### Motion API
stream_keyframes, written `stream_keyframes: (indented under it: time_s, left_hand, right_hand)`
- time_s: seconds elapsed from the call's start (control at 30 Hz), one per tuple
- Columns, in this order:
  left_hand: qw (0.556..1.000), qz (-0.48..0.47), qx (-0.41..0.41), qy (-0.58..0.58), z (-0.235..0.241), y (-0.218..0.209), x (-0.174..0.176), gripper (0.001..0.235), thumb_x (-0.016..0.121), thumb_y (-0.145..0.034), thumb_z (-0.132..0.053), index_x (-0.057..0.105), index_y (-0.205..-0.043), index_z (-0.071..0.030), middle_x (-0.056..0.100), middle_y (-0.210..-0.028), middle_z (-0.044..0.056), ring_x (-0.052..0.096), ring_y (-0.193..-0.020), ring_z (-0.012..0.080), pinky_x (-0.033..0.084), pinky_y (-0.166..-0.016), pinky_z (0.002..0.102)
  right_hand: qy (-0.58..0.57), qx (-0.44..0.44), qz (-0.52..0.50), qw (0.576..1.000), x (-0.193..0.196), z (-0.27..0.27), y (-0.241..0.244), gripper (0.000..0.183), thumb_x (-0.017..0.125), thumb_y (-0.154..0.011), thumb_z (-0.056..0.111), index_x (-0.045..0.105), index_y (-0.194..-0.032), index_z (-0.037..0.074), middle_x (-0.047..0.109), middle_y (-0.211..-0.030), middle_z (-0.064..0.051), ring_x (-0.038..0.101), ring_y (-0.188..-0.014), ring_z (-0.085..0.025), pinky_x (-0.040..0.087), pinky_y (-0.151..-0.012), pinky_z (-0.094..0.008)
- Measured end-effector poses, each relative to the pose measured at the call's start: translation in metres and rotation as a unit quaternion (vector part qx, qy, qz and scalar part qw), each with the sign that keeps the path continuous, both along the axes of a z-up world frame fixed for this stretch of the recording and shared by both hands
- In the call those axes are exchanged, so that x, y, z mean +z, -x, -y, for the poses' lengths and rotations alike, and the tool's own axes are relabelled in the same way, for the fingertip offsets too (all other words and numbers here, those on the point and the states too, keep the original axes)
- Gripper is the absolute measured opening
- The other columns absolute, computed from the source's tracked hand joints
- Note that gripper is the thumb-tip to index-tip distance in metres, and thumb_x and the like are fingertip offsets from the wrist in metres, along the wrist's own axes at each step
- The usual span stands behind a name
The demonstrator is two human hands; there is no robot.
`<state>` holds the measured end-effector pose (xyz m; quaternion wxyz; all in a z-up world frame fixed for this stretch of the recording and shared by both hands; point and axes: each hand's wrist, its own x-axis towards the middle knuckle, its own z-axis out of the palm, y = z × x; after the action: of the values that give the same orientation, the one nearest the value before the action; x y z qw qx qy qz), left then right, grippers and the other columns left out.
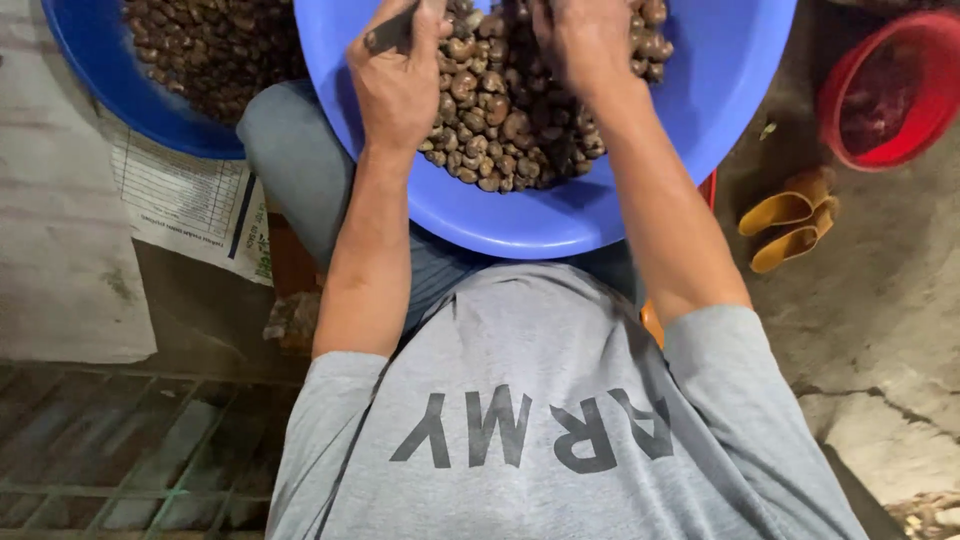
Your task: The person sits with a large blue basin of cashew nuts on their lap and uses a small knife to peel the outer skin off individual nuts. They pick up a nut, scrape the skin with the blade, and drop the peeled nut into a smaller blue bowl to the right.
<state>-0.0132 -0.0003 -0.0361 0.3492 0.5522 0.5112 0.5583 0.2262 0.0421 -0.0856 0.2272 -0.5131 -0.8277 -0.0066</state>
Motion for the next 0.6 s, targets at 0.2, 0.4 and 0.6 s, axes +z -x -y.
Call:
stream_keyframes:
  time_s: [0.2, 0.4, 0.6]
  left_hand:
    - [1.0, -0.008, -0.004, 0.003, -0.001, -0.005, 0.005, 0.02, 0.066, -0.108, -0.023, 0.067, -0.128, -0.019, 0.083, -0.1, 0.005, 0.085, -0.086, 0.0151, 0.071, -0.066, 0.024]
    - [0.999, 0.03, -0.041, 0.011, 0.0, -0.007, 0.005, 0.023, 0.065, -0.11, -0.021, 0.066, -0.131, -0.014, 0.083, -0.104, 0.007, 0.084, -0.088, 0.0186, 0.072, -0.072, 0.028]
    - [0.998, 0.01, -0.052, 0.036, 0.0, -0.009, 0.008, 0.022, 0.065, -0.109, -0.022, 0.067, -0.13, -0.016, 0.083, -0.101, 0.006, 0.083, -0.086, 0.0159, 0.071, -0.071, 0.026]
  right_hand:
    - [0.017, -0.018, 0.021, 0.999, 0.013, 0.008, 0.021, 0.05, 0.069, -0.082, 0.0, 0.066, -0.13, 0.014, 0.07, -0.119, -0.011, 0.065, -0.095, -0.038, 0.056, -0.069, -0.048]
    - [0.029, -0.017, -0.122, 0.992, 0.037, 0.016, 0.021, 0.028, 0.07, -0.086, -0.004, 0.068, -0.112, 0.006, 0.07, -0.099, -0.018, 0.064, -0.078, -0.039, 0.054, -0.065, -0.048]
    - [0.034, 0.035, -0.064, 0.997, 0.033, 0.019, 0.012, 0.035, 0.075, -0.077, -0.003, 0.07, -0.112, 0.003, 0.071, -0.106, -0.014, 0.065, -0.088, -0.035, 0.055, -0.071, -0.043]
